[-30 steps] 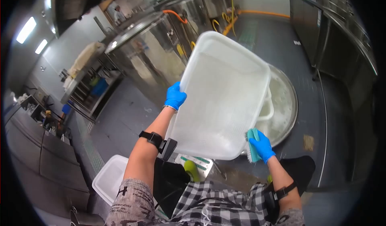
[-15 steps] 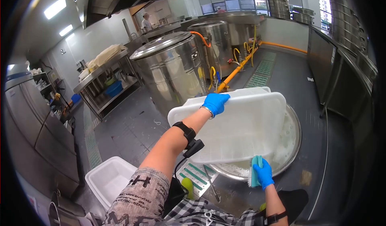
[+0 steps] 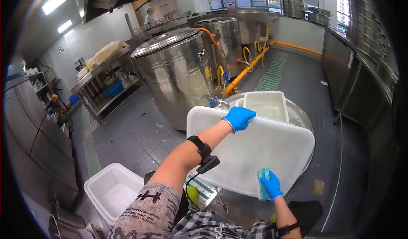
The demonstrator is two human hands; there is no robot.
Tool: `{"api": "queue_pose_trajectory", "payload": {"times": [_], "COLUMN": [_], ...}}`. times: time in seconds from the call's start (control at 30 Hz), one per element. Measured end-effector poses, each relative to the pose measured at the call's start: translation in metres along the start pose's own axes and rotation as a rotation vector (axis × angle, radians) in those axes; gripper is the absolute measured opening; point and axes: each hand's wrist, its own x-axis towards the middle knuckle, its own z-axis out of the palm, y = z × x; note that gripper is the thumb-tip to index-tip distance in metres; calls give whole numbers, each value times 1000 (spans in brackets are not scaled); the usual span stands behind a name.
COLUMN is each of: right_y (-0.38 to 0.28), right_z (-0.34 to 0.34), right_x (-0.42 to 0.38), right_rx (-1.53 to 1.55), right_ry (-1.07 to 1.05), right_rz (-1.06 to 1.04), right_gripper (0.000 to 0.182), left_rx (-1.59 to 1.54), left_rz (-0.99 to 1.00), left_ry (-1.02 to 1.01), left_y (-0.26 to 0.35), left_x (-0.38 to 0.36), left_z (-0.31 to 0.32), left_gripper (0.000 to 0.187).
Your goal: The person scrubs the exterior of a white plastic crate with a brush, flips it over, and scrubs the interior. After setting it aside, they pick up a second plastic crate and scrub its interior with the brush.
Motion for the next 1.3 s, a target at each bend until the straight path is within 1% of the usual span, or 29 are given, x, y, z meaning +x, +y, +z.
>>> {"api": "queue_pose_trajectory", "payload": {"times": [0.07,0.13,0.2,0.27,0.3,0.37,0.4,0.47,0.5,0.57,0.6,0.63,0.67,0.7,0.73,0.77,0.8,0.83,0.87,0.9,0.93,0.97,1.0,1.03,1.1,1.17,1.23,1.27,1.3], "right_y": [2,-2,-3,-4,-3,2,7,17,19,23,25,27,30,33,36,36,22,18,22,8,21,9,-6,-2,2,-4,-18,-24,-25], "right_z": [3,5,5,7,8,12,14,17,18,20,21,22,23,25,28,28,28,29,33,33,36,37,37,39,43,51,63,72,86], "right_x": [0,0,-3,-3,-3,-4,-5,-3,-4,-5,-6,-5,-6,-5,-3,-6,-9,-11,-15,-22,-21,-24,-23,-20,-13,-3,7,10,16], "right_rx": [-86,-81,-78,-119,-121,-163,-168,-210,-217,-227,-234,-271,-309,-324,-314,-304,-267,-286,-301,-293,-312,-252,-213,-223,-375,-396,-578,-694,-697], "right_ry": [-25,-42,-50,-55,-59,-57,-65,-89,-95,-112,-119,-134,-147,-155,-190,-223,-308,-337,-234,-233,-228,-261,-293,-289,-265,-263,-408,-496,-501], "right_rz": [-25,-34,-38,-27,-29,-82,-80,-94,-93,-80,-71,-4,69,95,111,143,150,153,148,218,205,259,375,395,198,212,137,76,90], "right_gripper": [52,52,52,52,52,48,48,49,49,52,52,50,48,48,47,46,45,43,44,50,50,51,49,49,48,51,57,57,57], "left_rx": [39,78,85,107,108,130,127,65,62,-360,-345,-357,-456,-561,-589,-693,-805,-823,-967,-1120,-1104,-1113,-1102,-1121,-1116,-1128,-1137,-1132,-1125], "left_rz": [-19,-33,-55,-213,-218,-283,-292,-411,-420,-737,-765,-777,-780,-784,-800,-788,-783,-834,-799,-945,-1028,-975,-908,-915,-863,-863,-869,-901,-934], "left_ry": [21,42,265,225,226,322,319,505,505,565,591,580,579,575,550,637,712,718,743,495,308,370,459,446,543,537,522,510,496], "left_y": [-11,-26,-47,-63,-72,-86,-90,-96,-99,-106,-109,-108,-102,-97,-94,-87,-78,-67,-62,-63,-60,-53,-53,-50,-44,-46,-49,-51,-51], "left_x": [-7,-20,-47,-71,-80,-99,-110,-129,-138,-157,-168,-181,-191,-200,-206,-207,-207,-206,-209,-219,-223,-221,-215,-211,-205,-205,-208,-211,-211], "left_z": [2,2,-3,-9,-9,-5,-3,1,4,15,27,42,55,68,81,86,89,85,97,114,121,127,129,130,128,123,117,116,112], "left_gripper": [18,20,23,28,28,30,30,31,31,34,38,38,39,40,40,41,41,42,41,40,39,39,39,39,39,38,38,38,37]}}
